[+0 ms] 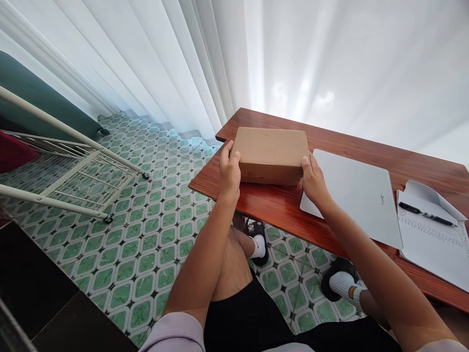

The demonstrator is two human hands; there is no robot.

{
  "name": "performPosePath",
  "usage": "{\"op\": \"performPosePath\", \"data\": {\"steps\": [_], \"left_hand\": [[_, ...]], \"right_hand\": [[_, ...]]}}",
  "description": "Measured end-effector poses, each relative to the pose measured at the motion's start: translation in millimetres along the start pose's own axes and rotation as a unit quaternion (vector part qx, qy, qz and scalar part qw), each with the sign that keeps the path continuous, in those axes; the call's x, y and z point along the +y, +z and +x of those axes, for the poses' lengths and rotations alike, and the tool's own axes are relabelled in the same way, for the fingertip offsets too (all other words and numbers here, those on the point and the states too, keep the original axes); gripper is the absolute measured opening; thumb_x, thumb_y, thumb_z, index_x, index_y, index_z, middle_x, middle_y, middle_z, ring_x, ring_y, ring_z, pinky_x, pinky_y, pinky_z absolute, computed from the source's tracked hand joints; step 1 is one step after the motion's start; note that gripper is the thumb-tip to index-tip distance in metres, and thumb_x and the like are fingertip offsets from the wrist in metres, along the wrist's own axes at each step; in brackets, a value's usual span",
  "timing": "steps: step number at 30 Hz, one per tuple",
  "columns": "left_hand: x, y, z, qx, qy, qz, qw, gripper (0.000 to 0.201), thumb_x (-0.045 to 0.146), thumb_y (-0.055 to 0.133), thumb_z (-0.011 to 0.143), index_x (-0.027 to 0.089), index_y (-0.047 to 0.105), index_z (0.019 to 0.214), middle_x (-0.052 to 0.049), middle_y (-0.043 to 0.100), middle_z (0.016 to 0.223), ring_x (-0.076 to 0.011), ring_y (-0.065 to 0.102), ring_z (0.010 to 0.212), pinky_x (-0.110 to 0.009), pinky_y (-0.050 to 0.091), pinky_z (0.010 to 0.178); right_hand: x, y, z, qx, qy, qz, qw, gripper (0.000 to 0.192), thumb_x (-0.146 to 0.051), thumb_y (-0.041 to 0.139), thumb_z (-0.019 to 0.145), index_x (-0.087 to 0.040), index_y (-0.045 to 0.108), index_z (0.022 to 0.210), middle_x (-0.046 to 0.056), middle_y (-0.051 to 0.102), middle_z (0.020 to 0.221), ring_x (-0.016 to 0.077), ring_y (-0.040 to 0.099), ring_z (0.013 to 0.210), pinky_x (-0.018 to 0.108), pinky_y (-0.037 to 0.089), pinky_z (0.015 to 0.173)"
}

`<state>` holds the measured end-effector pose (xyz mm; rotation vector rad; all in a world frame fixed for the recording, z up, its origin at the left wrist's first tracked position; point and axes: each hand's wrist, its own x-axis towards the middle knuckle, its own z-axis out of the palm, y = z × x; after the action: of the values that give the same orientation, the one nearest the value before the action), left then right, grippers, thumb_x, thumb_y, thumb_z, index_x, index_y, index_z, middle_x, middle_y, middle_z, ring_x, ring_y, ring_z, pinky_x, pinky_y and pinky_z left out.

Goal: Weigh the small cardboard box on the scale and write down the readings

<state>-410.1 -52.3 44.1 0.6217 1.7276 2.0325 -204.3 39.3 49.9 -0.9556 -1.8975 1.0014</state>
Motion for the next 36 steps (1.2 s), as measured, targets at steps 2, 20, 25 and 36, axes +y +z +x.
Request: {"op": "performPosePath", "data": {"steps": [2, 20, 25, 36], "left_hand": [[0, -0.1, 0, 0.003, 0.000, -0.003, 1.000, 0.042, 0.022, 0.055, 0.090, 0.024, 0.061, 0.131, -0.005, 0.054, 0.150, -0.0260, 0.048, 0.140, -0.042, 0.041, 0.118], [-4, -2.3, -2, -0.023, 0.058, -0.049, 0.997, 0.050, 0.026, 0.052, 0.086, 0.028, 0.064, 0.135, -0.001, 0.054, 0.150, -0.0268, 0.043, 0.145, -0.041, 0.039, 0.121], [4, 5.1, -11, -0.045, 0.101, -0.067, 0.992, 0.051, 0.028, 0.050, 0.086, 0.027, 0.062, 0.136, 0.000, 0.051, 0.153, -0.0262, 0.042, 0.146, -0.037, 0.041, 0.119], [5, 30.9, -23, -0.138, 0.169, -0.125, 0.968, 0.055, 0.042, 0.061, 0.086, 0.024, 0.059, 0.138, -0.005, 0.052, 0.152, -0.0306, 0.042, 0.146, -0.041, 0.039, 0.120]], "right_hand": [[0, 0, 0, 0.003, 0.001, 0.001, 1.000, 0.050, -0.052, 0.033, 0.104, -0.027, 0.056, 0.140, 0.008, 0.059, 0.145, 0.0301, 0.051, 0.135, 0.050, 0.039, 0.116], [-6, -11, -5, -0.009, -0.037, 0.001, 0.999, 0.055, -0.059, 0.030, 0.106, -0.029, 0.051, 0.148, 0.007, 0.051, 0.155, 0.0282, 0.045, 0.144, 0.050, 0.034, 0.122], [-14, -23, -5, 0.001, -0.053, -0.004, 0.999, 0.057, -0.060, 0.030, 0.106, -0.030, 0.047, 0.152, 0.005, 0.047, 0.158, 0.0259, 0.039, 0.149, 0.050, 0.029, 0.126], [-18, -67, -15, 0.036, -0.059, -0.023, 0.997, 0.060, -0.064, 0.033, 0.106, -0.032, 0.047, 0.154, 0.005, 0.046, 0.160, 0.0292, 0.039, 0.149, 0.053, 0.031, 0.124]]}}
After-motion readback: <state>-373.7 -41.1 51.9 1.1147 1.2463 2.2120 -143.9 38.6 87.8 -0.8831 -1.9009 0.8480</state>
